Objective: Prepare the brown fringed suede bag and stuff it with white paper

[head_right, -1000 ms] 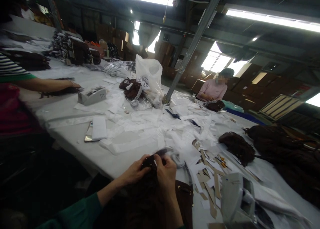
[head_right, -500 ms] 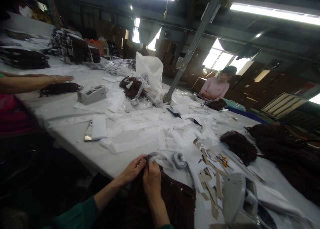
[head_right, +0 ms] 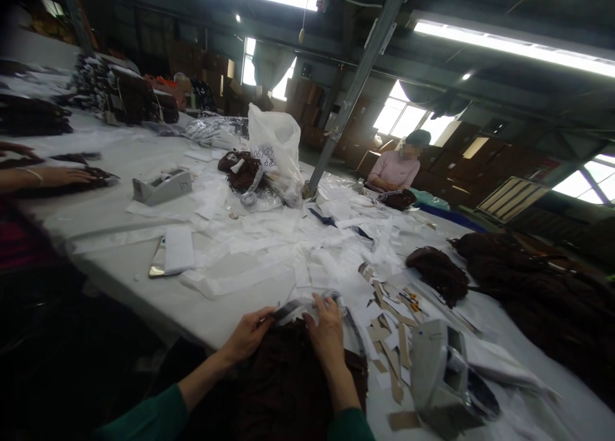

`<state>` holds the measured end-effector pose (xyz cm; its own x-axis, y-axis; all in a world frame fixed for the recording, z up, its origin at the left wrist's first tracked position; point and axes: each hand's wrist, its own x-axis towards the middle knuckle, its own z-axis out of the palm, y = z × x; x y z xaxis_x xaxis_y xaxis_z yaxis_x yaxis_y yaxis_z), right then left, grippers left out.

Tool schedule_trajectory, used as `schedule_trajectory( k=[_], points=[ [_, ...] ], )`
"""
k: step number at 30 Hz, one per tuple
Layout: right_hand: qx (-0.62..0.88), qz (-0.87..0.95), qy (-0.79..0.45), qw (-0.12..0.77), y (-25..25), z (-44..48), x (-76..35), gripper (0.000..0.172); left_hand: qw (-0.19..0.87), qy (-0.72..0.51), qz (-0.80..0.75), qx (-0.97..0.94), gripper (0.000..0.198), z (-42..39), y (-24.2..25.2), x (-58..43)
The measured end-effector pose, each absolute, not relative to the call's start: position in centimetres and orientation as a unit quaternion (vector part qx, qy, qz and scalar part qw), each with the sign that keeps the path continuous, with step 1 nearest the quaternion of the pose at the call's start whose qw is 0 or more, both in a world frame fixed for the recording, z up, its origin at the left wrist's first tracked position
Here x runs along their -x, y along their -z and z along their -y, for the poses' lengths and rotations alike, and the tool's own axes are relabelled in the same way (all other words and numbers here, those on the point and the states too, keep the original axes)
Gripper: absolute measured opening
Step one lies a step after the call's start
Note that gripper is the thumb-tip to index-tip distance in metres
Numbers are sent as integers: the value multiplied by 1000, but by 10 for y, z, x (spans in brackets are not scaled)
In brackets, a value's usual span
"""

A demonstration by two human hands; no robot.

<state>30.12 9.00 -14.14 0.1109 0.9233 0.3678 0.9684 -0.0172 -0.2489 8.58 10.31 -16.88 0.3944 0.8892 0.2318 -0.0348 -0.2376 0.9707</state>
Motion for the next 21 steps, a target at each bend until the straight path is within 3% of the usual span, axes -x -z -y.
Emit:
schedule_trajectory(
  k=[2, 5, 10, 14, 18, 21],
  points=[
    [705, 681, 66, 187, 143, -92, -303, 26, 511, -432, -334, -664, 34, -103, 171, -84],
    [719, 666, 92, 177, 137, -84, -316, 34, 487, -425, -368, -668, 33, -104, 175, -84],
    [749, 630, 193, 71, 120, -63, -345, 34, 474, -432, -376, -669, 30, -104, 179, -90],
    [782, 593, 189, 43, 114, -57, -344, 35, 474, -433, -378, -667, 31, -102, 182, -92],
    [839, 528, 106, 76, 105, -55, -334, 29, 462, -410, -388, -684, 35, -101, 182, -88],
    [846, 512, 28, 146, 92, -54, -326, 31, 381, -362, -428, -735, 39, -108, 161, -80]
  ],
)
